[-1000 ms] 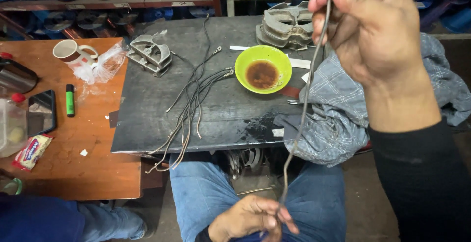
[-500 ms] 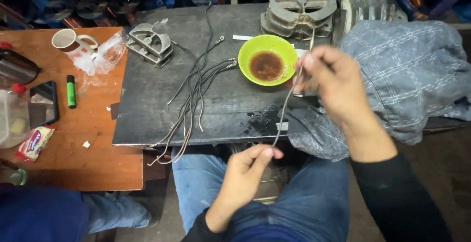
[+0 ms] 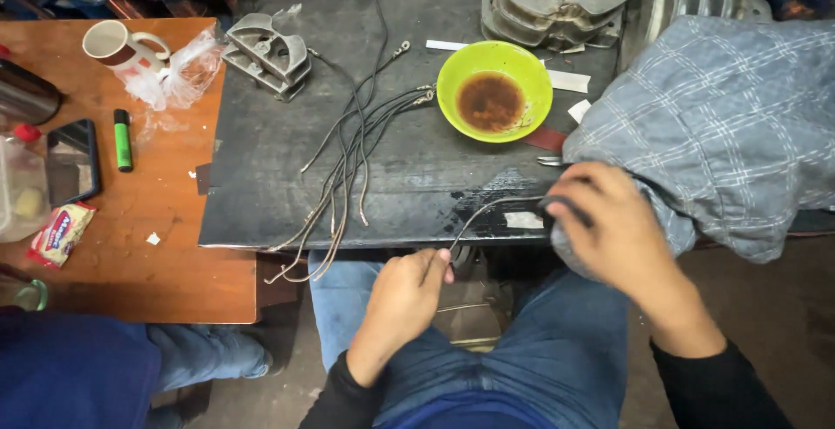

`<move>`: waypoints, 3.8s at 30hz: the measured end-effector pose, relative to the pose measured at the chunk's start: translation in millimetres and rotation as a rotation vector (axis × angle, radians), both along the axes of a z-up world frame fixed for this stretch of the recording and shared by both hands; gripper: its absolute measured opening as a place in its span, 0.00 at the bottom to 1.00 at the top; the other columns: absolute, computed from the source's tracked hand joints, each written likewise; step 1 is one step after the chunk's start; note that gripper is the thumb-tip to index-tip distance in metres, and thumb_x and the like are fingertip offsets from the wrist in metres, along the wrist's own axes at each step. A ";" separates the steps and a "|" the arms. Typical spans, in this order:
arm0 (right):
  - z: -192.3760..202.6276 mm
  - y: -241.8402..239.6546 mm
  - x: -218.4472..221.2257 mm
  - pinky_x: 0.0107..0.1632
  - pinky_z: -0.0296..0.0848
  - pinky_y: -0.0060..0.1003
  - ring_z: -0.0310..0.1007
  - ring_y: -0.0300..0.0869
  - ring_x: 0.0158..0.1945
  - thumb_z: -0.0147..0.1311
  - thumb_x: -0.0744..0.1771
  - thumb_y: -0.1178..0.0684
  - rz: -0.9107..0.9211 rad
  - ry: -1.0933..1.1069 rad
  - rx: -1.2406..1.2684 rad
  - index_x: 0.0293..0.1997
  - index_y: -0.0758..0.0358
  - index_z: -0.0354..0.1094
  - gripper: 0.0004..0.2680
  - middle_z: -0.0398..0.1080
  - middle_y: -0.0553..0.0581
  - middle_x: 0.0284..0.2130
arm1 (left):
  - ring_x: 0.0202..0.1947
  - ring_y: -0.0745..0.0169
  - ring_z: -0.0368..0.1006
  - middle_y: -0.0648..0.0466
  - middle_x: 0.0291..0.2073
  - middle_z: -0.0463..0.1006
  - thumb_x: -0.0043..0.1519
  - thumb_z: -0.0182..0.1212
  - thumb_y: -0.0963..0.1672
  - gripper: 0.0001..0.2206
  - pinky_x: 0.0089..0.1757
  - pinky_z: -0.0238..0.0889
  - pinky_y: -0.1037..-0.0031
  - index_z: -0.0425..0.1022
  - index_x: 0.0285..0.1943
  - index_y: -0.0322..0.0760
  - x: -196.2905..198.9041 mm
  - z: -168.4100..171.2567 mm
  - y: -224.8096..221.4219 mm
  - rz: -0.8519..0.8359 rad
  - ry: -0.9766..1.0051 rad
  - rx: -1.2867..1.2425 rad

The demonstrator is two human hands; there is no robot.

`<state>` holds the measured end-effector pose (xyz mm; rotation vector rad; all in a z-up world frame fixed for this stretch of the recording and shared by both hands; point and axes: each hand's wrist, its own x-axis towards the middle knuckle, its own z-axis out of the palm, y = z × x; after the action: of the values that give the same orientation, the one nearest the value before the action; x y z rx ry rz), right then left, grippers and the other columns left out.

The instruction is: Cleaning a set of electrical wires by wiping them with a cloth dipped in a cleaning solution.

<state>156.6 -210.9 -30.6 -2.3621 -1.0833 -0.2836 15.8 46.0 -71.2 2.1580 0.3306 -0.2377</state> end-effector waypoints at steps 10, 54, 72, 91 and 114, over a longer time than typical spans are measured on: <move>6.3 29.6 -14.6 0.58 0.73 0.39 0.76 0.46 0.51 0.62 0.68 0.55 0.103 0.178 0.256 0.47 0.58 0.81 0.05 0.74 0.58 0.49 | 0.09 0.67 0.49 0.56 0.11 0.54 0.75 0.51 0.49 0.16 0.16 0.44 0.75 0.70 0.36 0.37 18.0 -41.8 -48.0 0.356 0.310 -1.383; -50.2 27.8 -18.7 0.53 0.74 0.51 0.73 0.59 0.48 0.52 0.67 0.65 0.002 -0.098 0.017 0.50 0.70 0.75 0.09 0.72 0.66 0.45 | 0.17 0.41 0.70 0.52 0.21 0.74 0.72 0.56 0.47 0.15 0.21 0.61 0.54 0.69 0.30 0.42 8.9 -11.7 -39.7 0.049 -0.523 0.394; -35.8 80.2 -70.3 0.50 0.73 0.53 0.71 0.60 0.43 0.45 0.71 0.63 -0.006 -0.091 0.199 0.50 0.75 0.69 0.07 0.68 0.69 0.41 | 0.18 0.43 0.71 0.53 0.23 0.76 0.71 0.55 0.47 0.14 0.20 0.61 0.55 0.71 0.30 0.44 11.0 -11.8 -40.5 0.028 -0.556 0.476; -37.7 56.8 -37.3 0.44 0.71 0.46 0.73 0.53 0.40 0.50 0.72 0.58 -0.185 -0.080 0.185 0.45 0.69 0.74 0.06 0.69 0.60 0.39 | 0.19 0.42 0.71 0.56 0.23 0.74 0.68 0.60 0.46 0.12 0.21 0.60 0.55 0.70 0.30 0.44 14.7 -17.2 -45.9 0.012 -0.551 0.466; -52.8 60.2 -21.7 0.45 0.74 0.48 0.73 0.57 0.44 0.48 0.69 0.64 0.011 0.031 0.158 0.51 0.67 0.72 0.08 0.71 0.65 0.45 | 0.19 0.39 0.74 0.50 0.25 0.78 0.71 0.54 0.45 0.09 0.21 0.65 0.52 0.71 0.36 0.42 15.7 -1.9 -46.5 -0.064 -0.439 0.526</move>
<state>134.9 -150.7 -83.4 -2.2127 -1.0207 -0.3154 31.5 -0.5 -73.1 2.6589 0.0698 0.3244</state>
